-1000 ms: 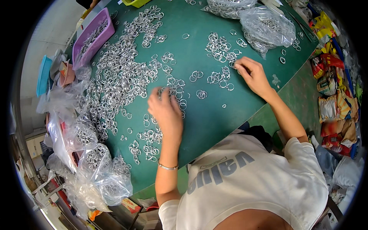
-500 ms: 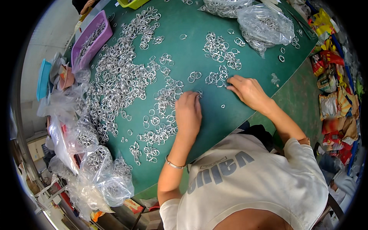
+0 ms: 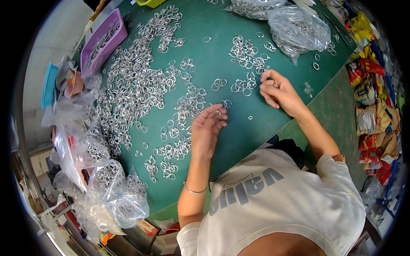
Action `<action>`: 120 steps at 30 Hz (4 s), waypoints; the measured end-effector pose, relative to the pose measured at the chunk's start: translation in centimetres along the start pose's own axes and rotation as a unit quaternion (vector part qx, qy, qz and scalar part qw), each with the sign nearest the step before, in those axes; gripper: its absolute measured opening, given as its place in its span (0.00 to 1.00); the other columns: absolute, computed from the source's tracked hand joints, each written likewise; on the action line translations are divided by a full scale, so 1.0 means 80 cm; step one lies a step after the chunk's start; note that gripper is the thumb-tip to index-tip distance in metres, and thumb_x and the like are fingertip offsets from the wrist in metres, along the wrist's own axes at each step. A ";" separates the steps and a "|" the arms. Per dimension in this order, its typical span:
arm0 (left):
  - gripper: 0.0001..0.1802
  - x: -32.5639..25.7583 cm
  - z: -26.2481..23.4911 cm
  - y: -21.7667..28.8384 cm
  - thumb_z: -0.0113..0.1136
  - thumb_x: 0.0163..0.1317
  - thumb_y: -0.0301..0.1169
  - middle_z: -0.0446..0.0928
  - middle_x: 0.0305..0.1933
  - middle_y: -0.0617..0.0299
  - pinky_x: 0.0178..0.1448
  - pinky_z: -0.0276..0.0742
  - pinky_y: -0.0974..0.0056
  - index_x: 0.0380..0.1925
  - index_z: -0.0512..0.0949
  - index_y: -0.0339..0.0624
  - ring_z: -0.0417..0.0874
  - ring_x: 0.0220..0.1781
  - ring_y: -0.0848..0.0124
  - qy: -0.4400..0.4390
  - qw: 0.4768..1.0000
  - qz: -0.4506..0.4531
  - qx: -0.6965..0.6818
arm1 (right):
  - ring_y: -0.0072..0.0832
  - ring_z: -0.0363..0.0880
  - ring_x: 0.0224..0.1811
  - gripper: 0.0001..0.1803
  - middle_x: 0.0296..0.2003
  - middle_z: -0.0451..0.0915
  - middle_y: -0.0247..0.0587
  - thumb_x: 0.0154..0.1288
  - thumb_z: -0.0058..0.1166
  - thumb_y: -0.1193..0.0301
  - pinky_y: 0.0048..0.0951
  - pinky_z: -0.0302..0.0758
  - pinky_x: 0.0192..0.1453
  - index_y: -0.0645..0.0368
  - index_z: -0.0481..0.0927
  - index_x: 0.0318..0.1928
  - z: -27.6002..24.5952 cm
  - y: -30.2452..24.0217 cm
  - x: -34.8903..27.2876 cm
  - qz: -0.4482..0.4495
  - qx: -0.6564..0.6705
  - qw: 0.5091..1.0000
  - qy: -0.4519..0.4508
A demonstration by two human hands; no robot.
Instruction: The person picks up metal rings from a table by hand, gathers them in their palm, and places them into plastic bags.
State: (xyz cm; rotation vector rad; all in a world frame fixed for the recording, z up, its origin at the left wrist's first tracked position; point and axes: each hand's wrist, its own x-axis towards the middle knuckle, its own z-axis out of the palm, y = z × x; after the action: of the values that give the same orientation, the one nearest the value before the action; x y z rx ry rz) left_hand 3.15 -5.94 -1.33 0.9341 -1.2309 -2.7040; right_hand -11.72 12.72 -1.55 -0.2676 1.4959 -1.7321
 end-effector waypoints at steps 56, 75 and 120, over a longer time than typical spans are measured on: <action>0.05 0.035 -0.018 -0.010 0.54 0.55 0.27 0.71 0.26 0.60 0.20 0.64 0.67 0.32 0.74 0.39 0.70 0.18 0.68 0.059 0.911 0.216 0.345 | 0.25 0.73 0.34 0.04 0.33 0.74 0.37 0.62 0.47 0.75 0.24 0.70 0.34 0.63 0.70 0.32 0.036 -0.003 0.022 -0.123 -0.288 0.941 -0.131; 0.12 0.062 0.006 -0.004 0.64 0.49 0.29 0.66 0.16 0.58 0.23 0.63 0.66 0.34 0.76 0.36 0.66 0.16 0.68 0.142 0.698 0.371 0.596 | 0.40 0.72 0.24 0.05 0.21 0.69 0.44 0.56 0.51 0.72 0.39 0.67 0.26 0.61 0.74 0.32 0.062 0.012 0.073 -0.300 -0.504 0.810 -0.002; 0.06 -0.009 0.030 0.020 0.59 0.52 0.19 0.75 0.28 0.57 0.25 0.67 0.70 0.31 0.77 0.35 0.73 0.23 0.70 0.085 0.789 0.438 0.422 | 0.34 0.65 0.18 0.07 0.18 0.66 0.46 0.64 0.43 0.71 0.33 0.61 0.25 0.64 0.68 0.33 0.103 -0.039 0.000 -0.171 -0.319 0.931 -0.039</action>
State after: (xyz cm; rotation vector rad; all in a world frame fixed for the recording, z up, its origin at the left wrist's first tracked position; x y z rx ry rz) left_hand 2.12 -5.25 1.35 0.3789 -2.1484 -1.2939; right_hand -7.88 6.59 3.49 -0.9724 2.0073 -1.4040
